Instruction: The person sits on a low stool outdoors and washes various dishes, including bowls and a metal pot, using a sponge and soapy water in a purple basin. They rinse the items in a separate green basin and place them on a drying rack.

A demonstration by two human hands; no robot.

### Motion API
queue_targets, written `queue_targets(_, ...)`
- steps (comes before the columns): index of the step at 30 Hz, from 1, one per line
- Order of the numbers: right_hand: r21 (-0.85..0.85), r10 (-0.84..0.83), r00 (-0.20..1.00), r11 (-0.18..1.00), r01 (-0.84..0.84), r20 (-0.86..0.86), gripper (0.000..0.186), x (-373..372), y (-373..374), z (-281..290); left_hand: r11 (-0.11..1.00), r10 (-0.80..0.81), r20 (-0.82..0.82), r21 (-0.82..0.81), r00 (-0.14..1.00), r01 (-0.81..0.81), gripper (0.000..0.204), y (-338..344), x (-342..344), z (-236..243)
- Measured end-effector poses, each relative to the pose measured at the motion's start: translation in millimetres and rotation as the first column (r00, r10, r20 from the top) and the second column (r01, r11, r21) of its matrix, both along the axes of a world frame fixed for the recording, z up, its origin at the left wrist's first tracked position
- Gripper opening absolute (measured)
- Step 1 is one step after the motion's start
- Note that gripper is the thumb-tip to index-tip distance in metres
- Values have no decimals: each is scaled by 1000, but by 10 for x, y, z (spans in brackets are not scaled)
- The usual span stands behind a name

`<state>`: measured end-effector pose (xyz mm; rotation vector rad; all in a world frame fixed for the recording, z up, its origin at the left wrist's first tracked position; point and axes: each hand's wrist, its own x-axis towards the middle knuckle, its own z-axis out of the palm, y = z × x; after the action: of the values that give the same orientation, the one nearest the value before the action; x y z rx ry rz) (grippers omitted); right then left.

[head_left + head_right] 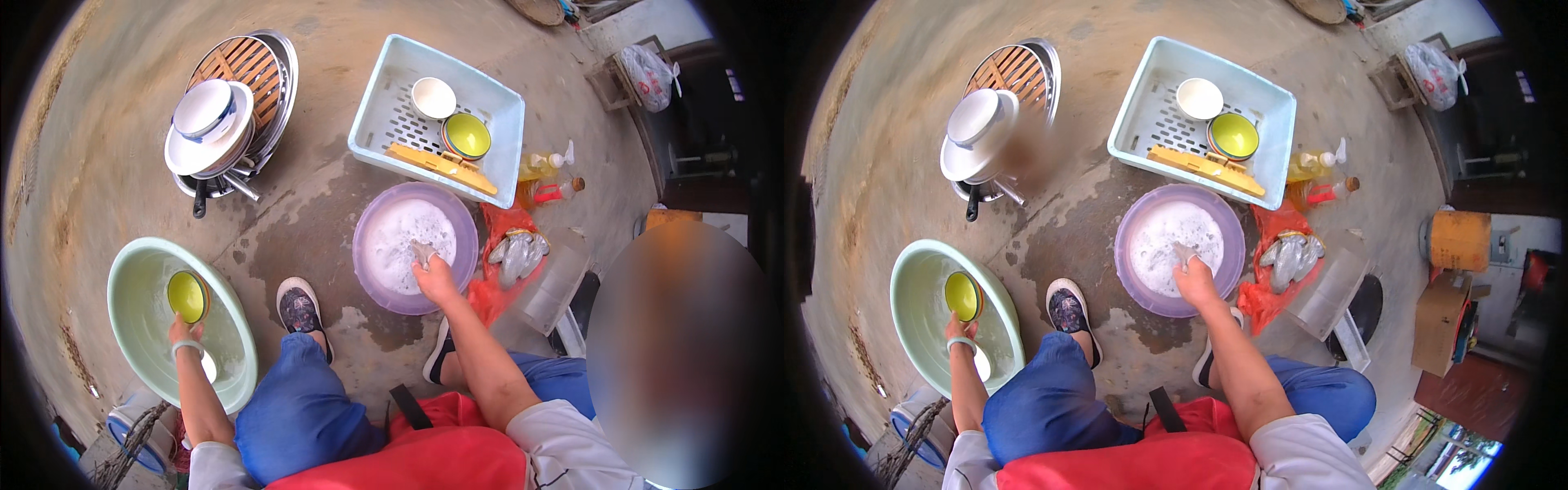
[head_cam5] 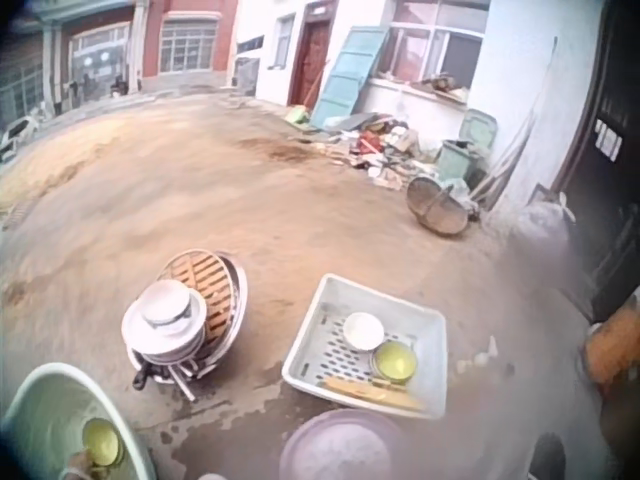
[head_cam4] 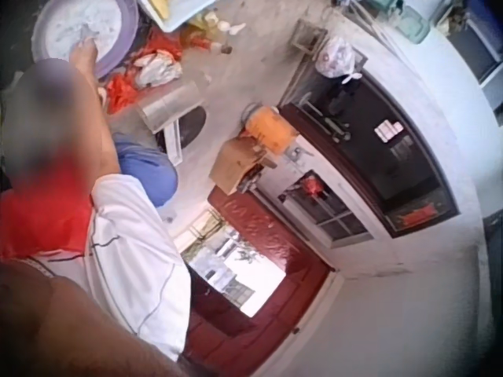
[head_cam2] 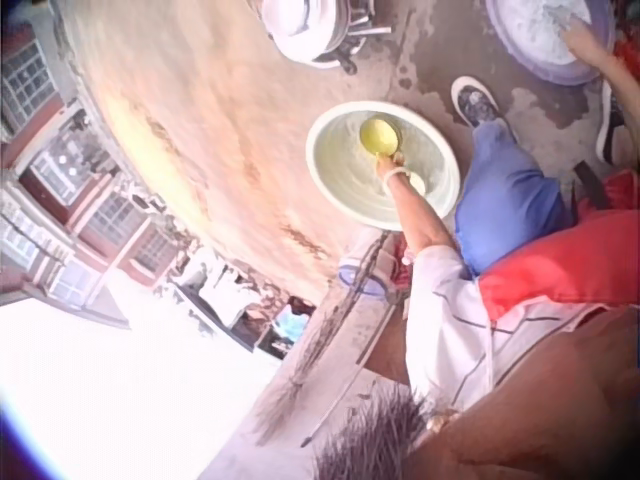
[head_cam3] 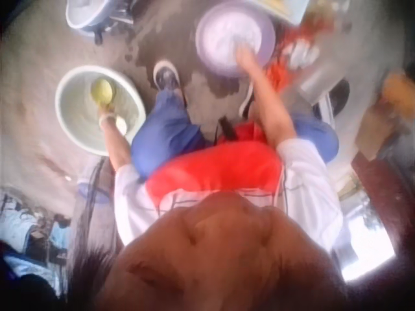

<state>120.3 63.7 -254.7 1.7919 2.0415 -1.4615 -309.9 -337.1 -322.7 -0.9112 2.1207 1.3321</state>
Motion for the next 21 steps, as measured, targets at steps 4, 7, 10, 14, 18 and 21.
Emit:
queue_targets(4, 199, 148, 986, 971, -132, -71, 45, 158, -27, -360, 884, -384, -429, -426, 817, 192, 44, -207, -118, -13)
queue_targets(7, 178, 364, 904, 897, -405, 224, 39, 167, 38, -256, 771, -635, -619, -548, 463, 324, 44, 534, 291, 528)
queue_targets(10, 64, 432, 835, 875, -479, 342, 29, 72, 246, -85, 681, -683, -701, -508, 205, 528, 44, 1269, 573, 948)
queue_targets(14, 392, 166, 980, 899, -195, 108, 21, 2, 905, 184, 520, -656, -750, -362, 90, 774, 42, 2262, 1013, 1262)
queue_targets(18, 696, 129, 991, 714, -71, -31, 22, -110, 1749, 199, 295, -657, -752, -322, -54, 899, 38, 2935, 1379, 1234)
queue_targets(21, 740, 159, 960, 613, -278, 229, 27, -26, 2238, -148, 182, -644, -760, -263, -88, 947, 35, 3216, 1636, 1118)
